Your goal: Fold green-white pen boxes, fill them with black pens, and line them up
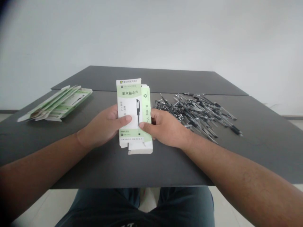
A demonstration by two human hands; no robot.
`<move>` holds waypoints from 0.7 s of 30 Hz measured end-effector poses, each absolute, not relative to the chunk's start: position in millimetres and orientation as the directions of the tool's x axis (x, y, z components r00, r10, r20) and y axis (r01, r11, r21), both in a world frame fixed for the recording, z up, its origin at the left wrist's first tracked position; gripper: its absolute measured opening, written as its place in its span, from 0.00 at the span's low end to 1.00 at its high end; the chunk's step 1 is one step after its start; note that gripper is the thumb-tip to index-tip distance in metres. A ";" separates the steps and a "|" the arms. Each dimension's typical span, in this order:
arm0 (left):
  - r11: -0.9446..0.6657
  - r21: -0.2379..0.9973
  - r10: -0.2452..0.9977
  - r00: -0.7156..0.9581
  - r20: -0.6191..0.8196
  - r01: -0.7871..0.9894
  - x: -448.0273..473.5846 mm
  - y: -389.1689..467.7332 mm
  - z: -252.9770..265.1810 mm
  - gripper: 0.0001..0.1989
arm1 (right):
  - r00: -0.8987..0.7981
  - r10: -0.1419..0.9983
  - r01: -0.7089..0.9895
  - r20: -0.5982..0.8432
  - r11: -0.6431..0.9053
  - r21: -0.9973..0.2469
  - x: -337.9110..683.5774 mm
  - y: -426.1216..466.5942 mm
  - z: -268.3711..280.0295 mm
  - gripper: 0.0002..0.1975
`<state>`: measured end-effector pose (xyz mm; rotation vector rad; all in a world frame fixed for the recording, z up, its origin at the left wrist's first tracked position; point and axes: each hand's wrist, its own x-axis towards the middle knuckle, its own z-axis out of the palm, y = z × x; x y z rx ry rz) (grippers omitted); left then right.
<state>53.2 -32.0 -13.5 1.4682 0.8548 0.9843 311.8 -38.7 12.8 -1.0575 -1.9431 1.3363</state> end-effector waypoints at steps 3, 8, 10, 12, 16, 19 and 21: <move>-0.075 0.994 0.905 0.414 0.103 -0.083 50.7 -36.8 -10.9 0.25 | -0.548 0.836 0.243 -0.025 0.130 -0.961 315.8 -38.4 14.0 0.14; 0.046 0.988 0.890 0.455 0.028 -0.151 47.3 -48.3 0.2 0.24 | -0.580 0.815 0.088 0.010 0.075 -0.993 314.9 -42.7 19.3 0.22; 0.036 0.985 0.876 0.480 0.049 -0.167 46.3 -50.7 3.5 0.24 | -0.602 0.798 0.057 0.028 0.077 -0.995 315.1 -42.2 18.8 0.23; 0.017 0.986 0.863 0.501 0.069 -0.166 45.9 -51.4 4.7 0.24 | -0.622 0.782 0.042 0.039 0.084 -0.996 316.7 -40.6 16.0 0.23; -0.022 0.993 0.865 0.496 0.076 -0.113 45.9 -50.1 1.9 0.26 | -0.615 0.786 0.043 0.063 0.113 -0.993 319.4 -39.8 9.9 0.20; -0.048 0.995 0.863 0.498 0.084 -0.084 45.9 -48.5 -0.5 0.28 | -0.628 0.775 0.046 0.069 0.125 -0.991 317.2 -42.9 10.5 0.24; -0.068 0.994 0.869 0.485 0.100 -0.083 46.0 -47.9 0.0 0.33 | -0.628 0.776 0.039 0.060 0.108 -0.993 314.8 -45.0 12.1 0.29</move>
